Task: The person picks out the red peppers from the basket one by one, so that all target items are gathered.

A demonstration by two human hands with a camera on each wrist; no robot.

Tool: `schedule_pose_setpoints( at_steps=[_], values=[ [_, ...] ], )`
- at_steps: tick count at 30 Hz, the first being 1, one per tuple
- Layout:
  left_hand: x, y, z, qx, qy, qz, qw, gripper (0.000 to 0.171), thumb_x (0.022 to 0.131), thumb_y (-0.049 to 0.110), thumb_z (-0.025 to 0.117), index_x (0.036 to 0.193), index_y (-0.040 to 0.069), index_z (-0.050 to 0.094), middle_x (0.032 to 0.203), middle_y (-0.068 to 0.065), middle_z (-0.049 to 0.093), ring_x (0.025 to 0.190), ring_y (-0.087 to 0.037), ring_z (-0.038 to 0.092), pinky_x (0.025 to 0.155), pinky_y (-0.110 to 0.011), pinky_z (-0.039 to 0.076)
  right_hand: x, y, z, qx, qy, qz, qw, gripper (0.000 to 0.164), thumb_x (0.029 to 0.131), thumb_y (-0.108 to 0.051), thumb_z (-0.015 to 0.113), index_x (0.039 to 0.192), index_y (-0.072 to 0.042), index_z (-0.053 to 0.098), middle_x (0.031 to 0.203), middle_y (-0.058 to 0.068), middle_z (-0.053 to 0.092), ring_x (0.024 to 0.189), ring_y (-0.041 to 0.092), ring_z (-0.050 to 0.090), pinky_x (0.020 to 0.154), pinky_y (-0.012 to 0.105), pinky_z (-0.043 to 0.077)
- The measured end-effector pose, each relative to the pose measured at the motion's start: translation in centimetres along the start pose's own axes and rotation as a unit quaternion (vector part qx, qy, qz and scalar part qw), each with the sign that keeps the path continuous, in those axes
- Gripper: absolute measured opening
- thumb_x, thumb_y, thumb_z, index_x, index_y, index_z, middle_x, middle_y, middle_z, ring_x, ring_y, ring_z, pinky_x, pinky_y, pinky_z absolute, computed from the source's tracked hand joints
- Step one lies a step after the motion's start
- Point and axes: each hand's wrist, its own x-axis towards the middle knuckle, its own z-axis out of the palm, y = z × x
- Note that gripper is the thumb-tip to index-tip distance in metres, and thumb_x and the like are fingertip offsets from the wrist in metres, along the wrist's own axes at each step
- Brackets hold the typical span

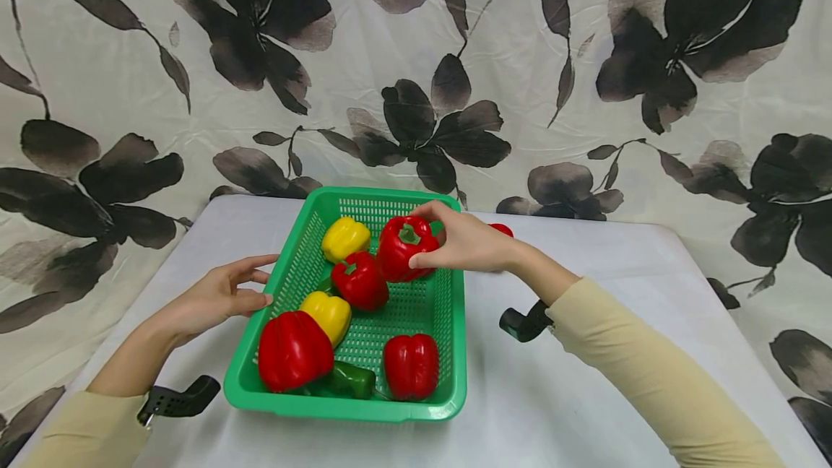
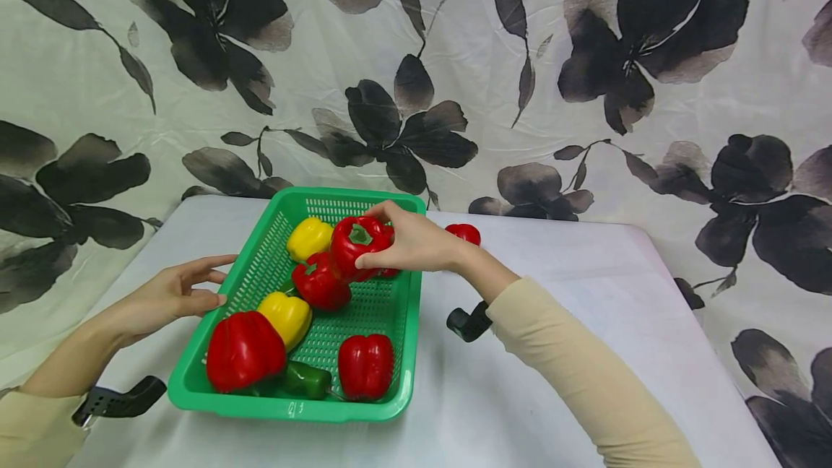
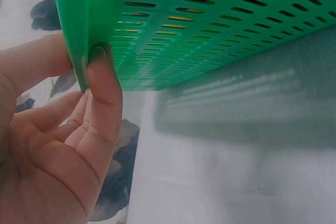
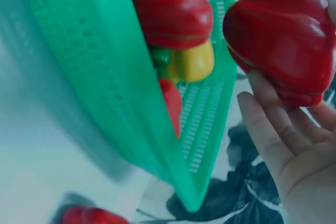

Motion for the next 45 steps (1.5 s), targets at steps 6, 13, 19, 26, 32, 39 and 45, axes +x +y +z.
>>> schedule_pose_setpoints(
  at_steps=[6,13,19,26,32,39,45],
  values=[
    [0.0,0.0,0.0,-0.003,-0.002,0.002,1.0000,0.072,0.086,0.020,0.063,0.145,0.005,0.023,0.125,-0.025,0.047,0.097,-0.025,0.060,0.078,-0.042,0.054,-0.8,1.0,-1.1,-0.027,0.053,0.008,0.998,0.062,0.079,-0.033,0.070,0.131,-0.019,0.039,0.121,0.000,0.051,0.099,0.019,0.057,0.074,0.031,0.053],
    [0.1,-0.1,0.0,0.002,0.006,0.007,1.0000,0.072,0.086,0.020,0.063,0.144,0.005,0.024,0.124,-0.025,0.047,0.096,-0.025,0.060,0.078,-0.043,0.054,-1.6,2.2,-2.0,0.010,0.101,0.037,0.994,0.062,0.080,-0.035,0.069,0.132,-0.019,0.039,0.124,0.002,0.050,0.108,0.022,0.055,0.078,0.038,0.053],
    [0.0,0.0,0.0,0.003,0.007,0.002,1.0000,0.073,0.086,0.021,0.064,0.145,0.005,0.023,0.125,-0.025,0.047,0.096,-0.025,0.060,0.079,-0.043,0.054,-2.4,3.3,-2.6,0.067,0.126,0.056,0.988,0.062,0.082,-0.031,0.067,0.134,-0.018,0.036,0.128,0.004,0.048,0.110,0.025,0.055,0.081,0.040,0.053],
    [0.0,-0.2,-0.1,-0.003,0.000,0.006,1.0000,0.072,0.086,0.020,0.064,0.144,0.004,0.024,0.124,-0.025,0.047,0.095,-0.025,0.061,0.078,-0.042,0.055,-3.3,4.7,-3.6,0.100,0.157,0.051,0.981,0.062,0.086,-0.028,0.063,0.138,-0.016,0.032,0.134,0.009,0.043,0.118,0.028,0.049,0.090,0.044,0.049],
    [0.1,-0.3,-0.1,-0.007,-0.001,0.012,0.9999,0.071,0.086,0.019,0.063,0.144,0.005,0.024,0.124,-0.025,0.047,0.093,-0.024,0.062,0.078,-0.039,0.055,-3.9,5.5,-4.4,0.111,0.185,0.067,0.974,0.061,0.088,-0.027,0.060,0.140,-0.014,0.030,0.135,0.012,0.041,0.120,0.032,0.047,0.094,0.047,0.045],
    [0.0,-0.3,-0.1,-0.017,-0.009,0.020,0.9996,0.071,0.087,0.018,0.062,0.144,0.003,0.023,0.124,-0.025,0.047,0.092,-0.021,0.062,0.077,-0.035,0.055,-4.3,6.8,-5.0,0.098,0.220,0.095,0.966,0.065,0.089,-0.036,0.057,0.140,-0.010,0.025,0.133,0.016,0.039,0.116,0.033,0.049,0.092,0.045,0.047],
    [0.0,-0.4,-0.1,-0.017,-0.008,0.019,0.9996,0.071,0.087,0.017,0.062,0.145,0.003,0.022,0.124,-0.025,0.047,0.093,-0.022,0.061,0.077,-0.036,0.055,-4.8,8.0,-5.4,0.097,0.244,0.117,0.958,0.068,0.090,-0.042,0.055,0.140,-0.008,0.024,0.132,0.016,0.039,0.112,0.032,0.049,0.087,0.038,0.051]
  ],
)
